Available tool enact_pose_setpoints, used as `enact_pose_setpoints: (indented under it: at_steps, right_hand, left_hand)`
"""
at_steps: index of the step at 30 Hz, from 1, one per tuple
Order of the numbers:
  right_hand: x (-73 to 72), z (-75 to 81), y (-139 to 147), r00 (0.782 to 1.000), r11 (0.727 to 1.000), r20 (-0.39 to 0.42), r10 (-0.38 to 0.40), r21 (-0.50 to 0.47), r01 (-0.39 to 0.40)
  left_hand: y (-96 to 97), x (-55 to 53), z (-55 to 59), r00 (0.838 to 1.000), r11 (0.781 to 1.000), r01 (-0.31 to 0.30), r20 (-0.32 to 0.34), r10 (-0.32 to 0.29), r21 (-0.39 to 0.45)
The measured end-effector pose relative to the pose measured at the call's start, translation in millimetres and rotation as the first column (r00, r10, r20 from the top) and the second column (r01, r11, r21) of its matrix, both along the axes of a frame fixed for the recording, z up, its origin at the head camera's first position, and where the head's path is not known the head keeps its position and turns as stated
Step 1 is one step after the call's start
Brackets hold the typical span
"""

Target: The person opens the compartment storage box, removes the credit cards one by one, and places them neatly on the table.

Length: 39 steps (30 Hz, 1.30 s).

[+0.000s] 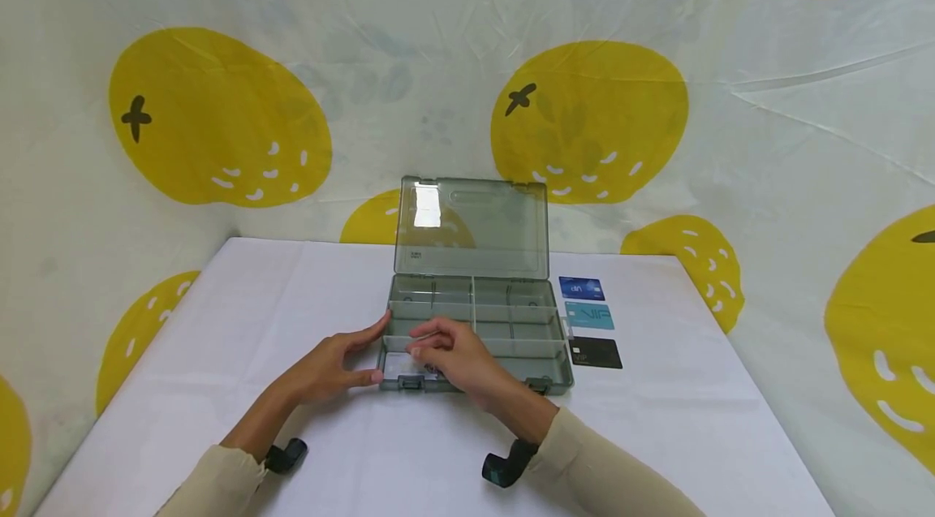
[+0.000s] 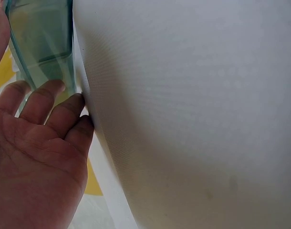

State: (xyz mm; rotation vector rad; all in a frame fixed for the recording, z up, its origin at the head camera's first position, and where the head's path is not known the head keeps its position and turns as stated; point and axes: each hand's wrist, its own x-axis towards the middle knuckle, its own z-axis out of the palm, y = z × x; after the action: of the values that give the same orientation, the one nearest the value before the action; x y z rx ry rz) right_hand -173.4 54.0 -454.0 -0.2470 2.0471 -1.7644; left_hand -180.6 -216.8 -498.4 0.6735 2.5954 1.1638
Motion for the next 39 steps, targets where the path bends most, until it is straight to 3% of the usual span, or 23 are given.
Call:
enact_pose_setpoints:
  at_steps: [13,20,31,39]
  right_hand:
    - [8.8,-2.7,1,0.990,0.990,-0.071,-0.126,-0.077,0.120]
    - [13.4,-3.9,0,0.981,0.984,-0.085,-0.176,-0.024,0.174]
    - [17.5,-5.1,-6,0.984,0.987,-0.076,-0.159,-0.009,0.159]
    - [16.3,-7.5,-11,0.992,0.988,0.024,-0.123,-0.086,0.125]
  left_hand:
    - [-0.5,-0.2,-0.4,1.000,1.000,0.004,0.024,-0.004,0.005]
    - [0.1,-0.1,0.4,1.000,1.000,0.011,0.009,-0.011,0.008]
    - [-0.2,-0.2,0.3,1.000,1.000,0.008,0.006,-0.008,0.008]
    - [0.8,-0.5,-0.3,1.000,1.000,0.012,-0.015,-0.011,0.011]
